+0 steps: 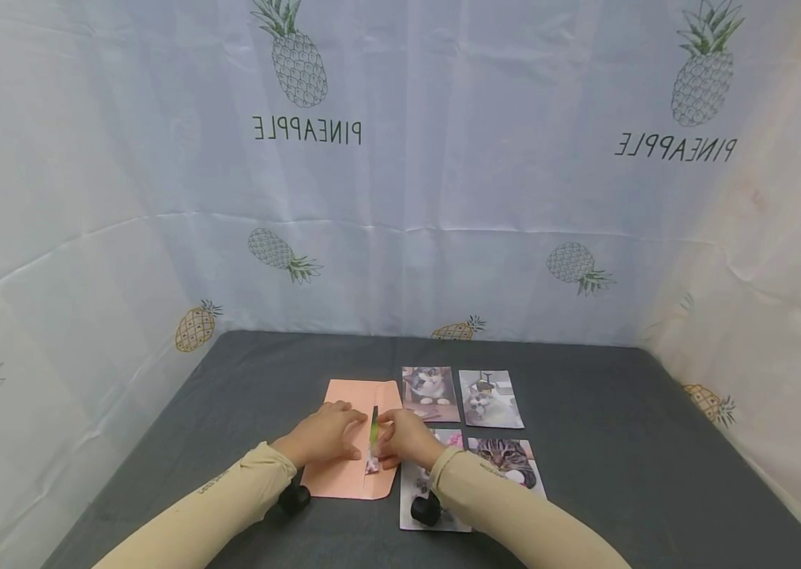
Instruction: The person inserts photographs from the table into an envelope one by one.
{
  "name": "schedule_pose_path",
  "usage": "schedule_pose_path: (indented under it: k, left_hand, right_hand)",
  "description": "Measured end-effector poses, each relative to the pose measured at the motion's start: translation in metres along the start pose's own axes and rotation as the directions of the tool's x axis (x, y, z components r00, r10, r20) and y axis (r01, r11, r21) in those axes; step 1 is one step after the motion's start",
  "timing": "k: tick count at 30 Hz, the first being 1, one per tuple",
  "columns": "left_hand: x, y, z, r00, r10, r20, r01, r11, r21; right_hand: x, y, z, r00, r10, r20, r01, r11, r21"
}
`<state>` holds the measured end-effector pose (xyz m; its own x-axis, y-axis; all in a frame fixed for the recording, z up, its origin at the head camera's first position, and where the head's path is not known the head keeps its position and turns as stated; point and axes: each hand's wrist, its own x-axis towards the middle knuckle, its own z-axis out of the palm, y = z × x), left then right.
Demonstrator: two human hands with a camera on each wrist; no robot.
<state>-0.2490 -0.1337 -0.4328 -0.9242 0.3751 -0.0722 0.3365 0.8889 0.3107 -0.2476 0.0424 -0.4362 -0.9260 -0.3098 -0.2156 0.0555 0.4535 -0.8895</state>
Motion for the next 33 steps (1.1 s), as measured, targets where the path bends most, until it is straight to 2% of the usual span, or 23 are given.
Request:
schedule_pose_path:
  k: [10,21,33]
  left_hand:
    - [-0.0003,0.0002,-0.0007,1.000,-0.005,0.005,0.005,1.000,-0.013]
    - [0.0001,0.0003,-0.0008,1.000,-0.008,0.005,0.008,1.000,-0.010]
    - [0.0003,0.0009,-0.0011,1.000,-0.015,0.005,0.015,1.000,-0.005]
  right_hand:
    - [0.0006,0.0012,-0.0014,1.000,-0.003,0.024,0.003,1.000,-0.022]
    - [0.0018,0.0004,-0.0008,1.000,-0.005,0.014,0.006,0.997,-0.079]
    - [0.0032,-0.0006,0.0012,1.000,0.012,0.005,-0.011,0.996,-0.084]
